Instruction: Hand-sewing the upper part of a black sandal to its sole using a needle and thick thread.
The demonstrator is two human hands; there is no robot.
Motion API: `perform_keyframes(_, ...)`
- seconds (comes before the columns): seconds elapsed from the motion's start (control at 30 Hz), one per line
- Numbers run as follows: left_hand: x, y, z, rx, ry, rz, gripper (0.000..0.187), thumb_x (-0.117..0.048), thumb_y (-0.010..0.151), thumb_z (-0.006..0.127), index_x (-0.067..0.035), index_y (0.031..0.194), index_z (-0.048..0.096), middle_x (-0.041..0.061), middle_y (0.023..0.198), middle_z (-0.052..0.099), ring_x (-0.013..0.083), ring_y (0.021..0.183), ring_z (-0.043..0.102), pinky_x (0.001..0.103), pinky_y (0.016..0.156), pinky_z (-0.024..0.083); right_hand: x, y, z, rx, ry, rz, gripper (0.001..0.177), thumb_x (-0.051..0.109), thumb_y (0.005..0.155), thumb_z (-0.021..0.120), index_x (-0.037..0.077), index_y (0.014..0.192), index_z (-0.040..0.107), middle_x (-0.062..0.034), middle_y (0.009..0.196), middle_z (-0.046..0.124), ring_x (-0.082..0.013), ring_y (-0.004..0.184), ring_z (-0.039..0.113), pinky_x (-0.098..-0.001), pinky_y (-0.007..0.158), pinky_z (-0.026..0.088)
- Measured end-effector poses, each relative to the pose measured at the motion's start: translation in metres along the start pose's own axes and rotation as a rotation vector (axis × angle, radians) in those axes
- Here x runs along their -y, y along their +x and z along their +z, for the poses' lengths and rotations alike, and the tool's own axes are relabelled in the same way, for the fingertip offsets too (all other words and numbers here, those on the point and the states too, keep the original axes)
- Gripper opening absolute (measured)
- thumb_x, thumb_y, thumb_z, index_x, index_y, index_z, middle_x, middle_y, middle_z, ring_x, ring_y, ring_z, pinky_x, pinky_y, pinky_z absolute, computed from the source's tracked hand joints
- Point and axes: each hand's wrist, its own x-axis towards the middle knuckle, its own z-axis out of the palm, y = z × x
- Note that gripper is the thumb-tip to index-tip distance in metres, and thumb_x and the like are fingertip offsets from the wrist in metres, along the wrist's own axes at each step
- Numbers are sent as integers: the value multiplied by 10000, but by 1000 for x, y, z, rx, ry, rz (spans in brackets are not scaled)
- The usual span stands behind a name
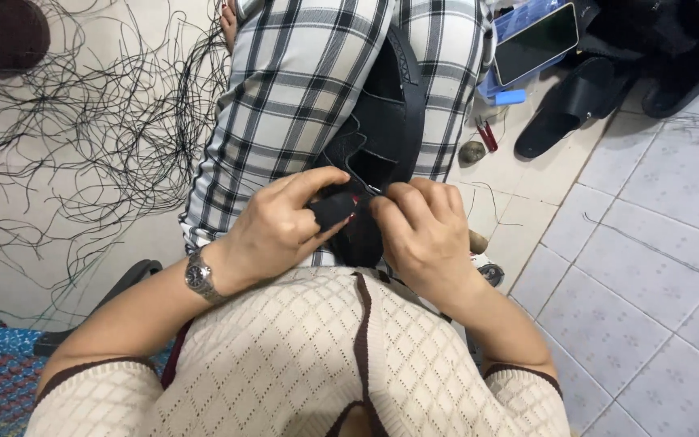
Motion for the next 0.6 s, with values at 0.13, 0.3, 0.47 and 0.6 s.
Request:
perform_keyframes(0.13, 6, 3, -5, 0, 141, 64, 282, -135, 839, 794, -26, 596, 703, 140, 1109, 734, 293, 810, 658, 372, 663, 491, -8, -8, -18, 69, 48, 75, 139, 76, 903, 742, 66, 1036, 700, -123, 979, 630, -312, 892, 620, -400, 766, 505)
perform_keyframes(0.3, -8, 30, -26, 62, -18, -23, 469, -195, 760, 817, -52, 492, 460, 157, 1169, 712, 392, 1067, 578, 517, 873, 415, -12, -16, -28, 296, 27, 122, 184, 103, 989, 714, -7, 1123, 654, -135, 1006, 673, -263, 823, 643, -371, 710, 549)
perform_keyframes(0.47, -7, 41, -32, 485, -1363, -610, 244, -46, 962, 672, -29, 1205, 682, 142, 1274, 692, 118, 787, 686, 212, 666, 635, -7, -20, -25, 391, 197, 261, 55, 56, 1018, 544, 3, 1003, 540, -115, 837, 578, -269, 672, 560, -407, 522, 470)
perform_keyframes(0.6, -9, 43, -26, 526, -667, -592, 114, -102, 915, 681, -77, 998, 755, 39, 938, 688, 86, 716, 671, 164, 580, 583, -4, -29, -21, 393, 220, 296, 146, 100, 1015, 591, 5, 1110, 534, -113, 870, 614, -227, 618, 592, -383, 418, 468)
